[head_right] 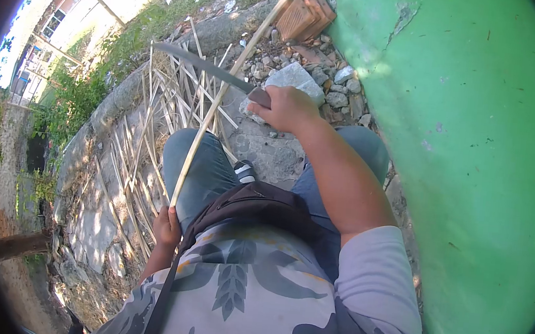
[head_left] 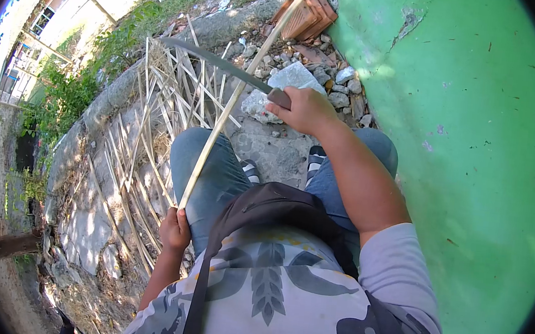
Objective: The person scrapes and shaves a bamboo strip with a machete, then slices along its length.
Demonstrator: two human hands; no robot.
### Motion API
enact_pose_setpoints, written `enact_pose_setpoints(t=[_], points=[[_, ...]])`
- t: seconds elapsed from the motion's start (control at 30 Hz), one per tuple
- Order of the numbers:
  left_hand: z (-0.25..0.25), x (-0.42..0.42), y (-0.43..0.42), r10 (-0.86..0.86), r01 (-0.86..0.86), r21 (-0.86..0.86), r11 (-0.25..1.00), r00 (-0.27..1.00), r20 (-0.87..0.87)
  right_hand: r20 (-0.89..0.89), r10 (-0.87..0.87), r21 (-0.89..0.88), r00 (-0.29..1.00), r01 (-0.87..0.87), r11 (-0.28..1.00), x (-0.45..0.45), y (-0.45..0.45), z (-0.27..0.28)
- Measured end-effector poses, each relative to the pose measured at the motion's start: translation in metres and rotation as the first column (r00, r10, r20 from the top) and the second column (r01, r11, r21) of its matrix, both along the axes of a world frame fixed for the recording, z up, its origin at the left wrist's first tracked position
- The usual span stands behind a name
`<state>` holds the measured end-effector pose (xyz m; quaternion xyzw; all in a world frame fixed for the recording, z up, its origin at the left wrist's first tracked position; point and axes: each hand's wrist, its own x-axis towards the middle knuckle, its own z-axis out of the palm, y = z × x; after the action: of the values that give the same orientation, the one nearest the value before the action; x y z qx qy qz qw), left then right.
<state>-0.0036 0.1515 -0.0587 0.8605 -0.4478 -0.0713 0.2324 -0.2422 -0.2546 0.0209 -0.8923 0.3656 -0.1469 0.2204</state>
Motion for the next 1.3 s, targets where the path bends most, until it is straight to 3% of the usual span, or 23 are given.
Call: enact_pose_setpoints(t=[0.1,0.2,0.3,0.43,0.57,0.67,0.77,0.87,1.13,1.23,1.3], points=[[0.003,-0.005,-0.010,0.007,-0.013,-0.054,0.998,0.994,-0.106,-0.105,0.190,-0.074,0.976,-0.198,0.977,-0.002,0.014,0.012],[-0.004,-0.002,-0.006,0.026,-0.029,-0.029,0.999,0.995,-0.097,-0.229,0.204,-0.133,0.952,-0.238,0.962,-0.005,-0.003,0.008],[0.002,-0.004,-0.005,0.066,-0.066,0.016,0.998,0.998,-0.017,-0.111,-0.070,0.057,0.991,0.077,0.995,-0.001,-0.029,-0.018],[0.007,-0.001,-0.002,0.050,-0.050,0.061,0.997,0.999,0.008,-0.036,-0.184,0.004,0.982,0.184,0.983,0.006,-0.029,-0.021],[0.003,-0.003,-0.004,0.023,-0.023,0.012,1.000,0.999,-0.030,0.013,0.077,-0.047,0.997,-0.076,0.996,0.000,0.000,-0.002],[-0.002,-0.003,-0.008,0.003,-0.007,-0.053,0.999,0.998,-0.065,-0.104,0.194,-0.211,0.975,-0.212,0.954,-0.006,-0.001,0.007],[0.004,-0.009,-0.006,0.038,-0.045,-0.066,0.997,0.994,-0.105,-0.106,-0.030,0.003,0.994,0.031,1.000,-0.010,-0.020,0.008],[0.011,-0.008,-0.004,0.038,-0.038,-0.028,0.999,0.999,-0.018,0.019,-0.246,0.079,0.969,0.244,0.967,-0.007,-0.038,-0.014],[0.024,-0.015,-0.004,0.040,-0.040,0.001,0.999,0.999,-0.004,0.172,-0.179,0.125,0.969,0.159,0.979,-0.018,-0.009,0.020],[0.021,-0.014,-0.005,0.038,-0.039,-0.010,0.999,0.998,-0.055,0.125,-0.117,0.199,0.985,0.091,0.976,-0.022,-0.007,0.019],[0.022,-0.013,-0.005,0.035,-0.035,-0.002,0.999,0.998,-0.052,0.029,-0.085,0.096,0.996,0.082,0.992,-0.020,-0.005,0.016]])
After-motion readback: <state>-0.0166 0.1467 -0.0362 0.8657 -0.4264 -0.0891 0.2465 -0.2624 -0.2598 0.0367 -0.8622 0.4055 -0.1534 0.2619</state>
